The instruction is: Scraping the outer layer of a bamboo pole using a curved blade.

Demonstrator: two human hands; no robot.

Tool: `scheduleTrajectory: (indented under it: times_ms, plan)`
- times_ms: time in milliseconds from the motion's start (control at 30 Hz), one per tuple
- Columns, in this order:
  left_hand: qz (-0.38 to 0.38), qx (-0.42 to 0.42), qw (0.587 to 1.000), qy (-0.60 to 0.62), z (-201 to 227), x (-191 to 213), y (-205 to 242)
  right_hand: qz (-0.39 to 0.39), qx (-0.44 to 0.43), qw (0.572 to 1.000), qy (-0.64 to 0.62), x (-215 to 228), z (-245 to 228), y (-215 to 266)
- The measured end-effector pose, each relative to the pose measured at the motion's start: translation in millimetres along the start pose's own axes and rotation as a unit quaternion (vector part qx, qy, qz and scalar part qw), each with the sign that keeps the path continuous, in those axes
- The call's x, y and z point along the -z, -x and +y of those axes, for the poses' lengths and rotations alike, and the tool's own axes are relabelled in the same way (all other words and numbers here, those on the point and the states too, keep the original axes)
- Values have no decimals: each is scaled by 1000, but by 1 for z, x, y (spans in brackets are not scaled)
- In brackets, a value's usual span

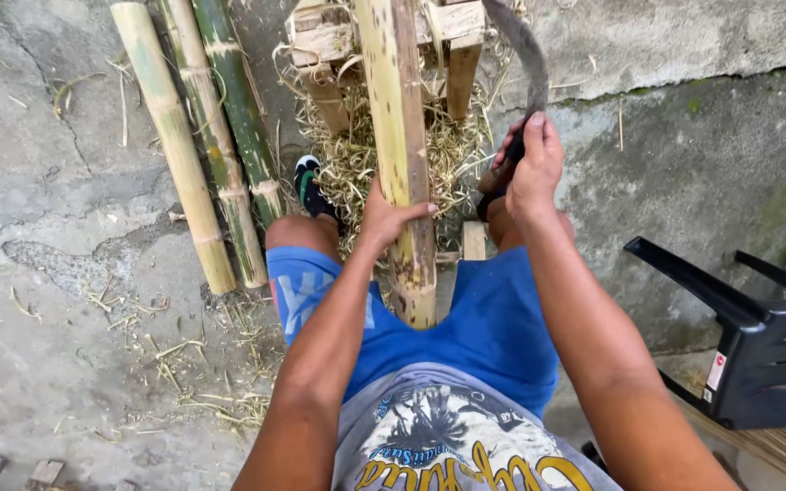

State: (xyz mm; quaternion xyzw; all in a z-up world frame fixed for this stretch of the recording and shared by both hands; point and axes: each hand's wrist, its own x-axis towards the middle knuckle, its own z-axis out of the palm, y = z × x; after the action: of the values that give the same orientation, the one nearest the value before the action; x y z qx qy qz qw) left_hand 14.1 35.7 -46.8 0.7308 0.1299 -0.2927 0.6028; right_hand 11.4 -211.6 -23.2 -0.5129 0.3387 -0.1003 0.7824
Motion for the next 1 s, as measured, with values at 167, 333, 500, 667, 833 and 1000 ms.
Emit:
scheduleTrajectory:
  times_ms: [167, 333, 500, 667, 833, 1000]
  plan:
    - [-184, 115, 969, 116, -23, 21, -15, -11, -5, 1000, 22, -16, -15, -11]
    - [-234, 122, 940, 216, -40, 20, -18, -122, 73, 982, 124, -40, -11, -42]
    - [-217, 44, 969, 108, -36, 19, -19, -123, 52, 956, 262, -67, 5, -48]
    - [84, -200, 940, -265, 44, 33, -28, -139, 150, 873, 443, -64, 19, -34]
    - [212, -399, 828, -332, 79, 38, -140, -121, 162, 838, 506, -93, 3, -58]
    - [129, -285, 898, -309, 111, 41, -208, -111, 126, 819, 549, -118, -4, -112]
